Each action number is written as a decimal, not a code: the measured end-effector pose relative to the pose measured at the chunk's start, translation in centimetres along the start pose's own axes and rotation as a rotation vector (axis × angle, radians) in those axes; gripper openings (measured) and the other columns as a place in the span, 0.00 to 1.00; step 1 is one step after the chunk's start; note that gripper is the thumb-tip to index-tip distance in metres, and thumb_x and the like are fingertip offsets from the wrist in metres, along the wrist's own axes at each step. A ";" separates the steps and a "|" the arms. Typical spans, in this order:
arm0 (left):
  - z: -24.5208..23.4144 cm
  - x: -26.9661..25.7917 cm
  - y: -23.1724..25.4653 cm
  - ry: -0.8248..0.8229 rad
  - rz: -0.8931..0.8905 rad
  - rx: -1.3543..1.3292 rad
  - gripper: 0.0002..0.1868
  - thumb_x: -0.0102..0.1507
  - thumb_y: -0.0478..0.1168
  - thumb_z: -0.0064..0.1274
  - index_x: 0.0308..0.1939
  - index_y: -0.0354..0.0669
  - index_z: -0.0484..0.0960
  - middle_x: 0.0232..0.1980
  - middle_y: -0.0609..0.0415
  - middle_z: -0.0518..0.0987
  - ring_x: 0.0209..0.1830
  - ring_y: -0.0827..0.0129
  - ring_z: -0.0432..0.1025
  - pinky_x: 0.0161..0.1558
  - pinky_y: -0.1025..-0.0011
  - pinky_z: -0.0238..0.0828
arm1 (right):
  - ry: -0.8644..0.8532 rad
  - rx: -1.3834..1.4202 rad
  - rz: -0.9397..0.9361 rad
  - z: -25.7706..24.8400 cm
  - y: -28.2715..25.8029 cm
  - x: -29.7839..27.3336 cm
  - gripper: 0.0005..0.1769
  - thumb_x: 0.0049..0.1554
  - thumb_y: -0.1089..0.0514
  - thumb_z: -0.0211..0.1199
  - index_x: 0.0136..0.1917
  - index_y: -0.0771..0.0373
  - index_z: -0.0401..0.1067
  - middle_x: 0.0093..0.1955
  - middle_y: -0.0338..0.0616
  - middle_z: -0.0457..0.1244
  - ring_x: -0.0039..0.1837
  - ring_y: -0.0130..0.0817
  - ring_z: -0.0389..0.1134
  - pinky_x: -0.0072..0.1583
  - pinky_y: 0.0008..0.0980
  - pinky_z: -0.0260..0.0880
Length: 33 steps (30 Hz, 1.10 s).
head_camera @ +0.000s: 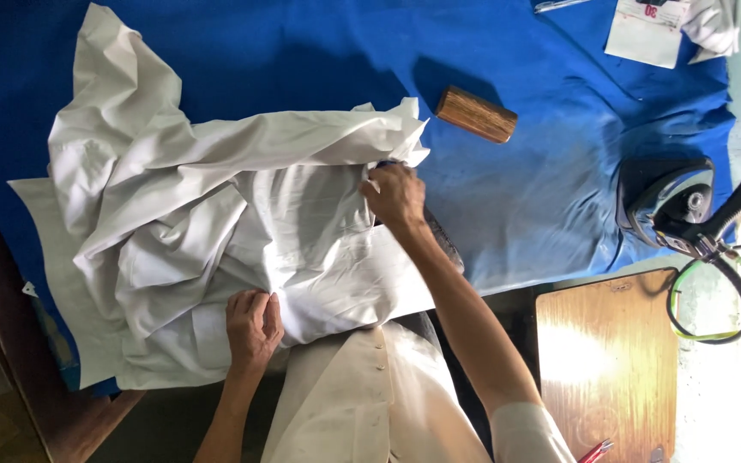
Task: The person irons a white shirt on a blue-covered ironing board using a steam iron and a wooden pressing block. They repeatedly smooth the fabric, press seams and edges with the block, and adjust the shirt's position to iron different sections.
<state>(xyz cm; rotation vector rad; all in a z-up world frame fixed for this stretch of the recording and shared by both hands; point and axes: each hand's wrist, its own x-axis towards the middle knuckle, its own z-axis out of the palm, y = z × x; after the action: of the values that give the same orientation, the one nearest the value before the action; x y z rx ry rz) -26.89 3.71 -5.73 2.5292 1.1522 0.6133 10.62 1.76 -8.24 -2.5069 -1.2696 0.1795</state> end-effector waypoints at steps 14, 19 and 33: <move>-4.5 -1.3 1.8 -0.177 -0.308 -0.275 0.14 0.69 0.38 0.50 0.29 0.38 0.75 0.29 0.55 0.75 0.30 0.66 0.67 0.35 0.68 0.66 | -0.219 1.178 1.119 -14.3 -2.0 -5.9 0.36 0.51 0.41 0.65 0.69 0.59 0.67 0.50 0.40 0.66 0.49 0.29 0.67 0.49 0.29 0.67; -4.0 -1.3 1.4 -0.226 -0.319 -0.231 0.14 0.70 0.39 0.50 0.30 0.38 0.75 0.29 0.54 0.73 0.29 0.64 0.67 0.32 0.66 0.64 | 0.153 0.310 0.547 -8.2 0.3 -16.7 0.28 0.54 0.42 0.66 0.59 0.61 0.67 0.59 0.50 0.62 0.56 0.47 0.64 0.57 0.44 0.65; -3.7 -3.5 2.5 -0.322 -0.248 -0.223 0.14 0.67 0.37 0.52 0.26 0.39 0.70 0.26 0.53 0.66 0.27 0.61 0.63 0.34 0.61 0.62 | 0.177 0.113 0.475 -9.9 0.2 -26.2 0.19 0.55 0.48 0.71 0.52 0.61 0.73 0.57 0.50 0.63 0.62 0.48 0.62 0.63 0.47 0.63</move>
<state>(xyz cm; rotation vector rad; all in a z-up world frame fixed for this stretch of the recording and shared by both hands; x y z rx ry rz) -29.19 -0.19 -2.35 2.1548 1.1782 0.2448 -2.33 -21.62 0.10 -2.6139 -0.5665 0.1294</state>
